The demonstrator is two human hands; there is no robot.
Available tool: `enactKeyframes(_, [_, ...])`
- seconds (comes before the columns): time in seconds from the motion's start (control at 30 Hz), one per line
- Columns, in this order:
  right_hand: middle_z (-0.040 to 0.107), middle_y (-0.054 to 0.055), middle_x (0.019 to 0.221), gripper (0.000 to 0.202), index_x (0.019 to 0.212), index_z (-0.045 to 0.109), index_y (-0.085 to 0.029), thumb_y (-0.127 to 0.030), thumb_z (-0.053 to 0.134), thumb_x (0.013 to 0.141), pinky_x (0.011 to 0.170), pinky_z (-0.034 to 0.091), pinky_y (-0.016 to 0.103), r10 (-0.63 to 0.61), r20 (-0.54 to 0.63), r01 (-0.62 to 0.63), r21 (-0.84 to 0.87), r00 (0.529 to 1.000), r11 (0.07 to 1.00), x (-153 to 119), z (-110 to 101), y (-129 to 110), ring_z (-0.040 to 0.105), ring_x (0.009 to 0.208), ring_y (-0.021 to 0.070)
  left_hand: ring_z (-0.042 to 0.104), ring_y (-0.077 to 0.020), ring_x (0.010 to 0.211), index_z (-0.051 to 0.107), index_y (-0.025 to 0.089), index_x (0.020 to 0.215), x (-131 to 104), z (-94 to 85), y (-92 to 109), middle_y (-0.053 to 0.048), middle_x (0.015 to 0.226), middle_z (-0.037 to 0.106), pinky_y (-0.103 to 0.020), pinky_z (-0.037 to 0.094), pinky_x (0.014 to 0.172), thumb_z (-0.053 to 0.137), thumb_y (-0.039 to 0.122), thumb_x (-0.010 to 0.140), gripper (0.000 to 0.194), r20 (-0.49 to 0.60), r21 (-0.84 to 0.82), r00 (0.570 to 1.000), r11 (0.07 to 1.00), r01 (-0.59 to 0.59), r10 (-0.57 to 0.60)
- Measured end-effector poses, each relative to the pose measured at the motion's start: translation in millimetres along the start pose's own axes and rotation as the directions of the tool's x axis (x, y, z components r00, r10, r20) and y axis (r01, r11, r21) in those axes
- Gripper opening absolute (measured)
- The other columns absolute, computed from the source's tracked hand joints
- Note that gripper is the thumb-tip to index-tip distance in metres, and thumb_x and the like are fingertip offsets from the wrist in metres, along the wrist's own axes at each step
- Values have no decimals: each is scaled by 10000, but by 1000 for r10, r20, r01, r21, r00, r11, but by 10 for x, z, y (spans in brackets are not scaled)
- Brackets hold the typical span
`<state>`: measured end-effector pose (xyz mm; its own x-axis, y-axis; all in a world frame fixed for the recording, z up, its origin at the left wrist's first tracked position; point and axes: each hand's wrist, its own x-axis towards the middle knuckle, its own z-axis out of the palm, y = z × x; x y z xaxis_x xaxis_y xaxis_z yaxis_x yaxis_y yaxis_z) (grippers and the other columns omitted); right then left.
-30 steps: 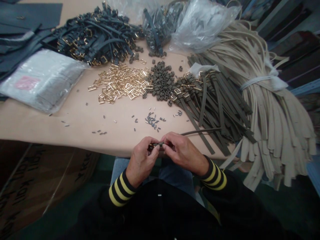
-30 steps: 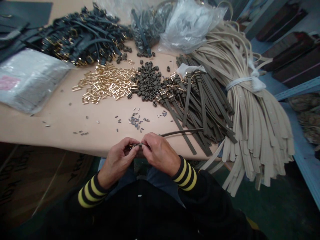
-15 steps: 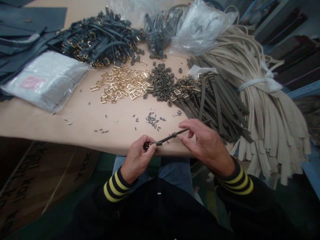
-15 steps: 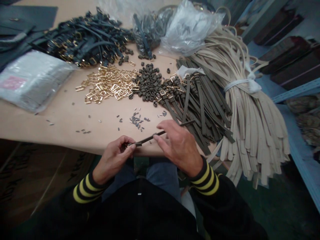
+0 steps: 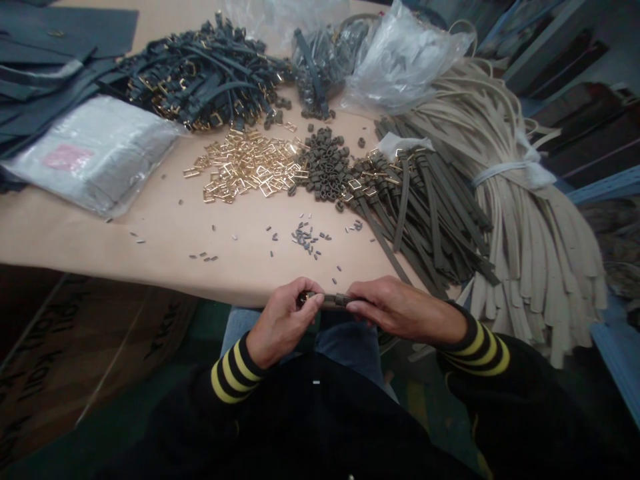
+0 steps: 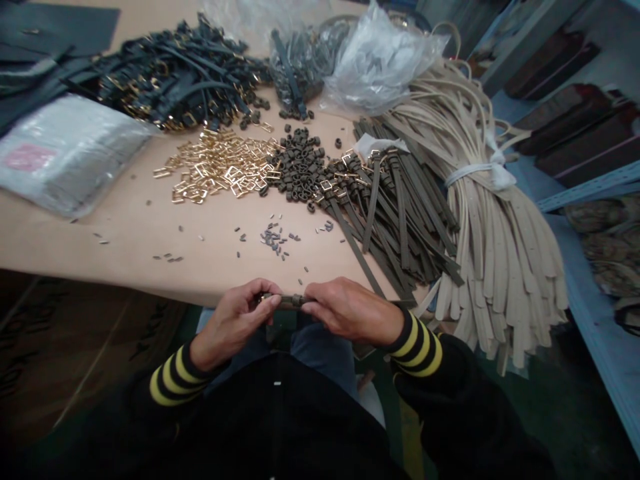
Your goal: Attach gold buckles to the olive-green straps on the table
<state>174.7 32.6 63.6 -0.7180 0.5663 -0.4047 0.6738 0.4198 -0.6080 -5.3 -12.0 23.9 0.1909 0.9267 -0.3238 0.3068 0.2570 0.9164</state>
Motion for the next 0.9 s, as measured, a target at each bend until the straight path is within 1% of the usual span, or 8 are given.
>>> enactKeyframes(0.13, [502,-18,509,195,698,527,-143,-144,380,826,491,345,184,-18,16,15,182,1000,983,27,74,-18,472,460,84,399,-86,469,510,145,747,-18,41,-10,54,513,437,-196,322,458,428,234,737,122,-12,87,999,995,-52,53])
enactKeyframes(0.33, [355,-55,491,208,599,479,-142,-178,421,795,443,266,182,-29,-89,48,220,996,974,93,165,22,338,458,70,405,-94,519,500,149,729,-37,21,7,36,579,446,-209,350,509,418,188,745,92,-2,212,990,968,-135,138])
enactKeyframes(0.5, [354,-57,490,216,585,451,-147,-199,418,792,446,263,182,-4,-105,33,269,994,962,121,224,32,340,463,67,469,-111,557,465,162,728,-49,72,-49,13,611,485,-219,383,535,385,180,788,101,0,372,956,887,-272,293])
enactKeyframes(0.57, [389,-55,481,204,569,429,-155,-171,425,772,437,273,176,5,-80,19,298,997,954,123,232,16,359,446,63,483,-112,522,435,175,698,-36,114,-101,15,580,478,-218,382,508,331,169,818,160,-8,477,913,804,-354,407])
enactKeyframes(0.67, [445,-49,483,178,561,407,-169,-127,422,734,432,309,172,22,-79,8,359,997,933,134,239,-9,405,438,69,466,-117,427,408,193,684,32,170,-180,25,516,457,-220,344,421,286,133,825,196,-18,655,789,603,-455,614])
enactKeyframes(0.73, [453,-47,476,174,551,403,-179,-118,422,713,428,328,179,44,-118,1,359,992,933,132,240,-26,423,436,80,461,-119,392,395,202,684,102,195,-207,29,492,455,-220,328,387,288,120,815,188,8,715,715,496,-493,699])
enactKeyframes(0.83, [489,-34,494,184,557,423,-192,-96,411,713,461,369,194,68,-188,2,348,980,938,87,211,-43,479,474,104,487,-125,392,397,203,744,225,219,-184,26,497,477,-214,355,377,287,124,815,153,49,733,644,410,-543,764])
enactKeyframes(0.9, [520,-26,520,210,573,446,-202,-73,399,732,488,391,197,56,-238,30,344,970,939,31,140,-24,510,503,110,522,-129,425,405,188,856,318,234,-128,12,548,518,-212,395,393,294,156,829,119,56,713,629,410,-569,776])
